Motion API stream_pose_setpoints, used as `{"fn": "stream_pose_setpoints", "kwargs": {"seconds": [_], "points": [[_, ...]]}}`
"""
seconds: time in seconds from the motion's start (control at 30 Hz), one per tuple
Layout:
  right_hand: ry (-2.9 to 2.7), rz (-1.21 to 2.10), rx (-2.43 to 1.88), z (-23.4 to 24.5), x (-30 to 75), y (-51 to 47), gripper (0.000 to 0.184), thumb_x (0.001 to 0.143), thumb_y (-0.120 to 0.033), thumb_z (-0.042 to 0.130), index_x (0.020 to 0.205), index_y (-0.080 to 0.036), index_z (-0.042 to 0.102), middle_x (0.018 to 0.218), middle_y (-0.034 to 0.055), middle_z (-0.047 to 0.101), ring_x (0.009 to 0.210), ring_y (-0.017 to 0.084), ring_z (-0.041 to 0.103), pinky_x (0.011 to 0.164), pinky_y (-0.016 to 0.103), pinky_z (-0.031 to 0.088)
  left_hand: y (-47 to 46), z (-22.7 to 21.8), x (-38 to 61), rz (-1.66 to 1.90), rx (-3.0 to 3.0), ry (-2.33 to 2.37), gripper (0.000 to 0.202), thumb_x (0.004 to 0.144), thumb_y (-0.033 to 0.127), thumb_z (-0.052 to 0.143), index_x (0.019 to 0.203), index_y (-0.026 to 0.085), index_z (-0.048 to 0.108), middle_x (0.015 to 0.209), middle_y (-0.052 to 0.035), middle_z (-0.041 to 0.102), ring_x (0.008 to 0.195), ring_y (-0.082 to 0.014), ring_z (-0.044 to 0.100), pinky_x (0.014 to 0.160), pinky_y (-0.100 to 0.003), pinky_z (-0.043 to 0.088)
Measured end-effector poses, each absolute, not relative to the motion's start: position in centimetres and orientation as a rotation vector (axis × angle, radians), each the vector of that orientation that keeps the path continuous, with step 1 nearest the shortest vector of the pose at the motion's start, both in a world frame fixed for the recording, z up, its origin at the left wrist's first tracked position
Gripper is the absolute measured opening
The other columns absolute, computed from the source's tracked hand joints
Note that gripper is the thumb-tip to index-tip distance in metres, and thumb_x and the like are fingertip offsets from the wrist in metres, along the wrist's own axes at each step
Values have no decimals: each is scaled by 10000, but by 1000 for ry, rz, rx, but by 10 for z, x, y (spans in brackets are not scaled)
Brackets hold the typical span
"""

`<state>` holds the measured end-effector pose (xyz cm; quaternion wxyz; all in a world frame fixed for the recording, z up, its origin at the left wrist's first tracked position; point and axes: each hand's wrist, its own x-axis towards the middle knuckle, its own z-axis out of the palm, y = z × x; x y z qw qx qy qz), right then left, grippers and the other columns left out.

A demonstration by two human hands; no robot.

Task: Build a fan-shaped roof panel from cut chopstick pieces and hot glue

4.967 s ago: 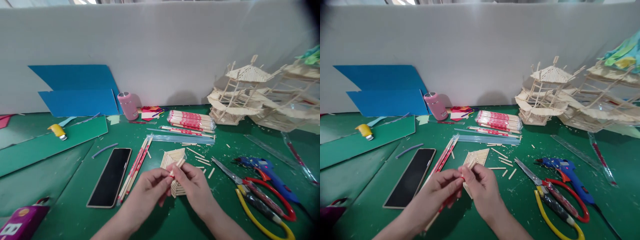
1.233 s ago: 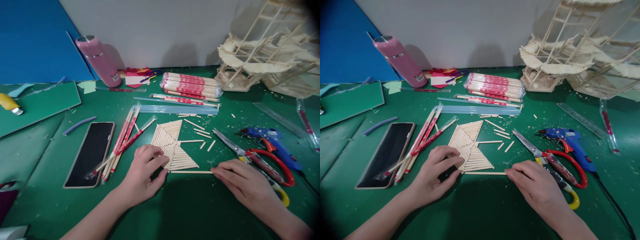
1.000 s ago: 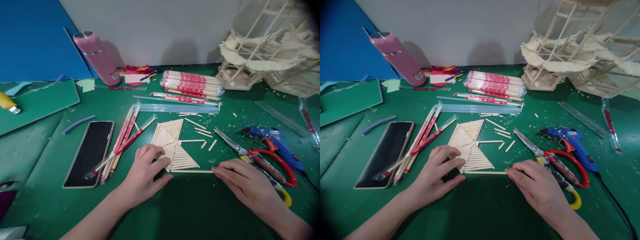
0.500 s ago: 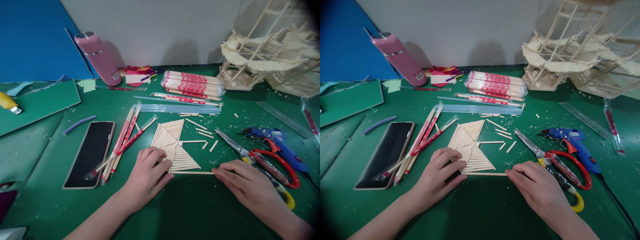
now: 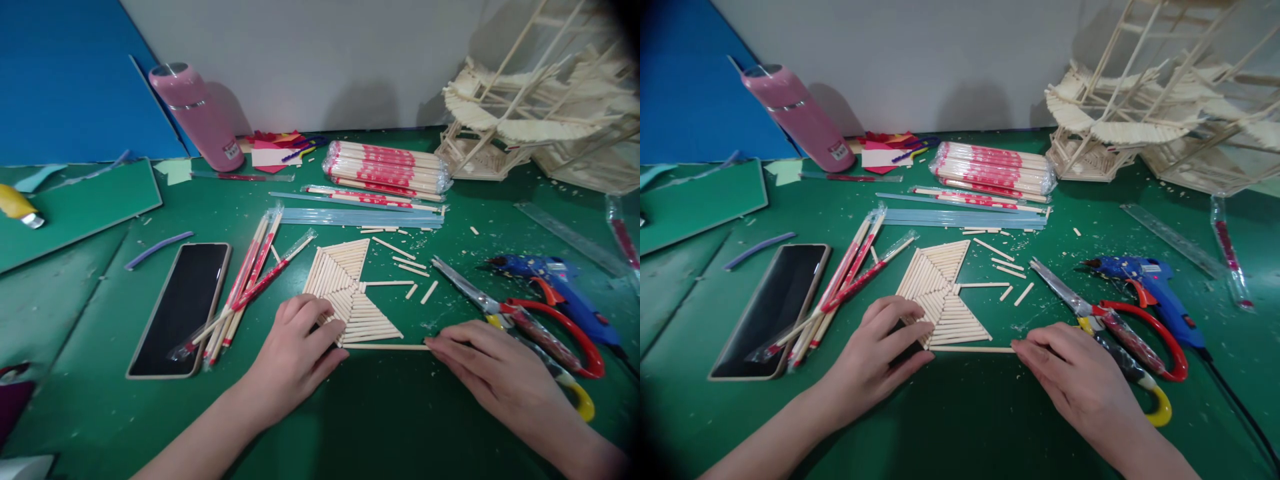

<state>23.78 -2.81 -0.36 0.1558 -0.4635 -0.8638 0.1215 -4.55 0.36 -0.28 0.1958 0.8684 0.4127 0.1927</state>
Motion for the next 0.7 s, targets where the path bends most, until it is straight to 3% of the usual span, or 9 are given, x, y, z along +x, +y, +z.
{"fn": "stream_pose_setpoints", "kwargs": {"seconds": [0.7], "points": [[-2485, 351, -1289, -4, 240, -24, 226, 867, -167, 463, 1064, -218, 562, 925, 56, 624, 811, 165, 586, 680, 308, 459, 4, -3, -46, 527, 2449, 1152, 159, 838, 231, 515, 979, 185, 571, 995, -96, 535, 961, -246, 445, 798, -413, 403]]}}
